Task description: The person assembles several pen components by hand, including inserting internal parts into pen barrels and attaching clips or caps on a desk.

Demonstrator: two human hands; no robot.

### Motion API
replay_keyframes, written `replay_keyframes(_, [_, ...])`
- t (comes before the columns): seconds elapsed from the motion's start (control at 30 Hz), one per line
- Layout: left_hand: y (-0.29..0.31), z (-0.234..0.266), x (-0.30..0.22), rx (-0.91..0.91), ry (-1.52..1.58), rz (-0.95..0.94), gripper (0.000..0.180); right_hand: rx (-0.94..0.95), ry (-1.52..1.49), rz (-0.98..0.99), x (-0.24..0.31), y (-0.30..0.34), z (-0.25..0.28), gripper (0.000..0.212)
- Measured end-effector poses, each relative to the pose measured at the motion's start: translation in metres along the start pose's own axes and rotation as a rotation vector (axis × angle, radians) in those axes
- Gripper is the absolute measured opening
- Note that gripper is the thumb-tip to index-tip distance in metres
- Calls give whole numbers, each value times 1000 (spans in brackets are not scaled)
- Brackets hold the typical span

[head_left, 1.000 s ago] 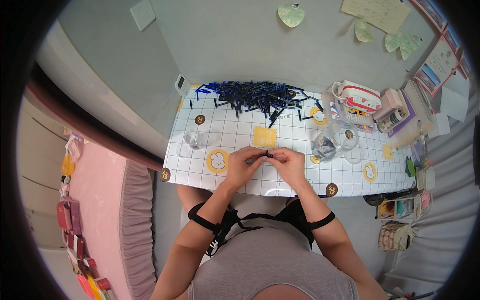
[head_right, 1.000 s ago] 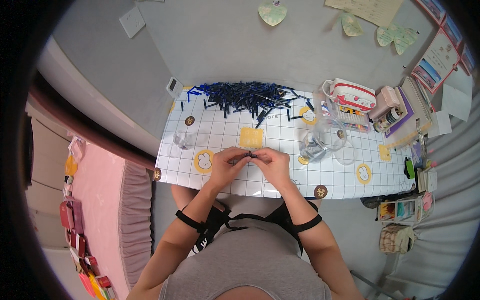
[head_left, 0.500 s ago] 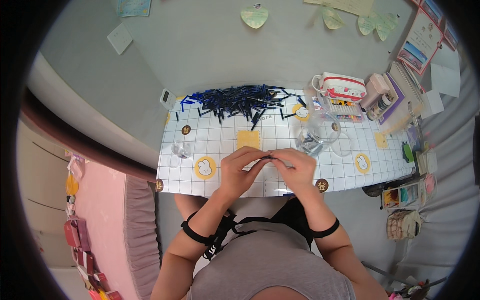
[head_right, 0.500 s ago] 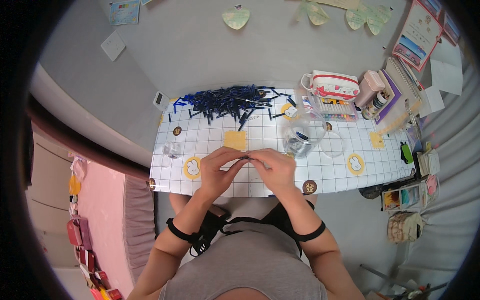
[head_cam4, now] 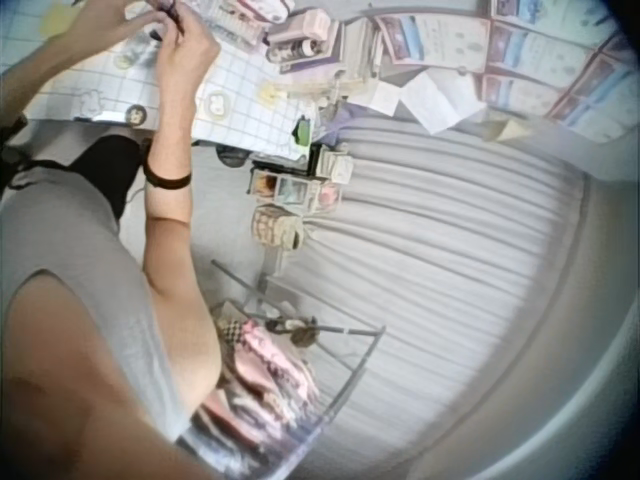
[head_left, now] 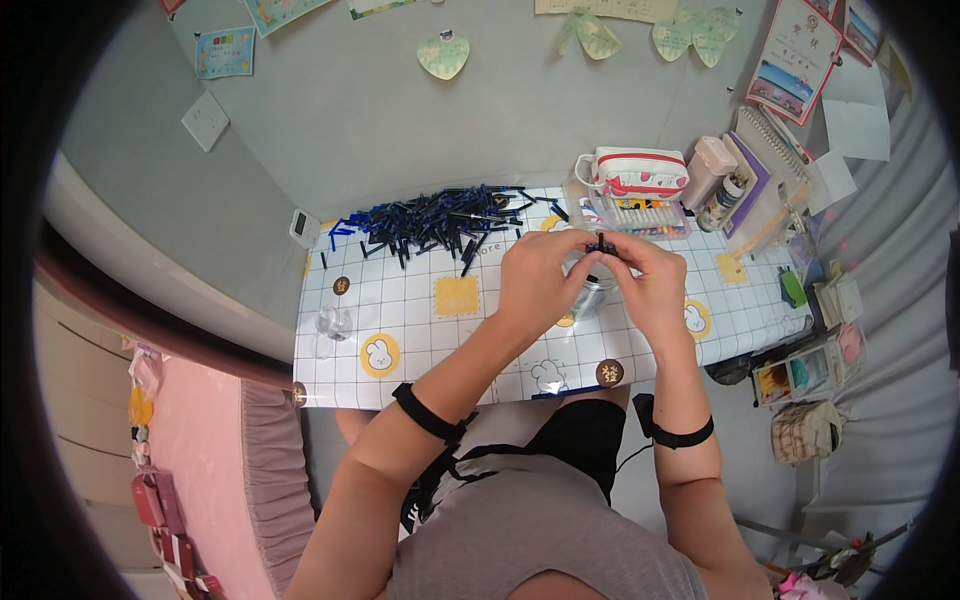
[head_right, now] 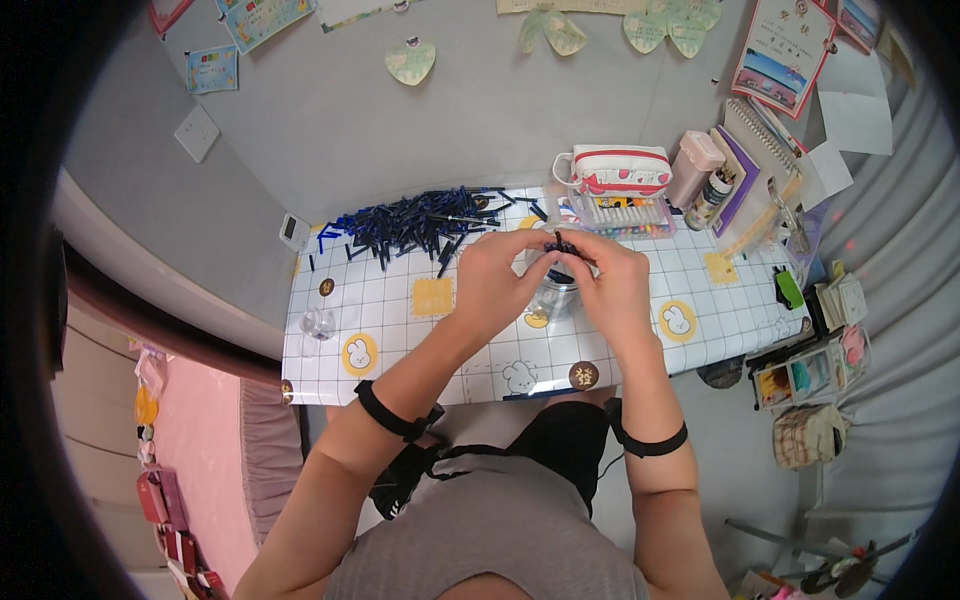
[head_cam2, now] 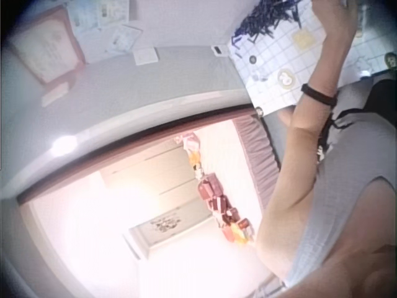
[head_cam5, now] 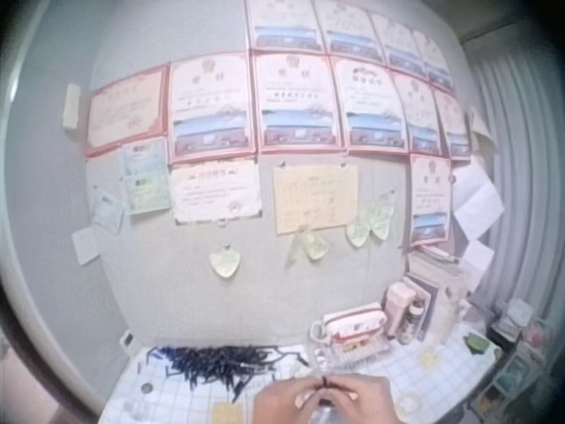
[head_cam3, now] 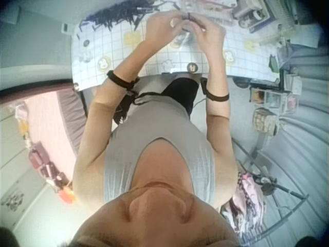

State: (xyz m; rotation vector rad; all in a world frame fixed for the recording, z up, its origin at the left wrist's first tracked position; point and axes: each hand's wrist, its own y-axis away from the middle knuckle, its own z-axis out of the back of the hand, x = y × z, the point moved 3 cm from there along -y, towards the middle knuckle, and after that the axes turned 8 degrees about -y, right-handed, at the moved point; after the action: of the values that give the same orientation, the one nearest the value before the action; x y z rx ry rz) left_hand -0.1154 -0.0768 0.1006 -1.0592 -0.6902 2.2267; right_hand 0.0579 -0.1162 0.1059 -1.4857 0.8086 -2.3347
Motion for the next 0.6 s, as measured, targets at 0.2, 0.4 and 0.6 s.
replay_keyframes(0.2, [10,-11,11,7,-44,-56,20,114,163,-35,3,2,3,34])
replay_keyframes(0.4, [13,-2,2,-44,-20,-133,19,151,166,78,9,1,6,42])
replay_keyframes(0.6, [41,30,38,-80,-64,-16,22,13,113,114,29,9,-7,33])
